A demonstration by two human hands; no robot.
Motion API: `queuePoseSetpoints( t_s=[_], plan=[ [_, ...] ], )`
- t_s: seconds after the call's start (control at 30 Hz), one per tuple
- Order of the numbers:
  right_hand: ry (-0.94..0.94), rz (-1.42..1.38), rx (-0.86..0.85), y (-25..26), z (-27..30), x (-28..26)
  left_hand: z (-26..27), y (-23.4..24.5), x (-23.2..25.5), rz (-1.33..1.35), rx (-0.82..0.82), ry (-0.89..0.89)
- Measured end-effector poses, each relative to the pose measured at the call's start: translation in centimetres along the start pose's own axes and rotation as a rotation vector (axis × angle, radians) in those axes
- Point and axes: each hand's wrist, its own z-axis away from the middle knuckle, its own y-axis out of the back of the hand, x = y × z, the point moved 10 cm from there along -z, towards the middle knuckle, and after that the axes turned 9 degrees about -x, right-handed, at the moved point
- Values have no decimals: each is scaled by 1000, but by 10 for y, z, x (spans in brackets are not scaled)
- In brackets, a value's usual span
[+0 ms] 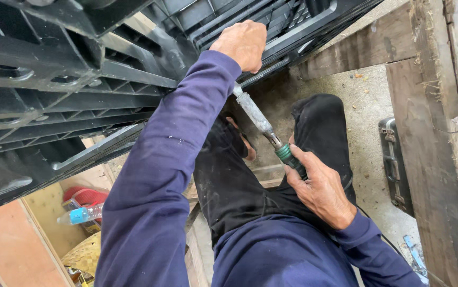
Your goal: The person uses a soldering iron to melt and repair cracks in a black plastic crate, then uses a cloth and a small piece of plastic to further seal the repaired areas.
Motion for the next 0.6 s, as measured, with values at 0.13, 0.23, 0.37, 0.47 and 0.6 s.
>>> queuePoseSetpoints(
  t_s=[0.13, 0.23, 0.37, 0.47, 0.6],
  plan=[
    [7, 79, -8, 3, -3, -10, -3, -4, 0, -35, 12, 0],
    [-8, 84, -36, 7, -3, -14, -4, -5, 0, -41, 18, -15],
    [-21, 145, -56, 11, -5, -20, -8, -8, 0, -51, 23, -10],
    [-22, 146, -62, 14, -5, -24, -6, -5, 4, -53, 50, -52],
    [-28, 167, -55, 18, -5, -25, 6, -1, 7, -28, 68, -86]
  ],
)
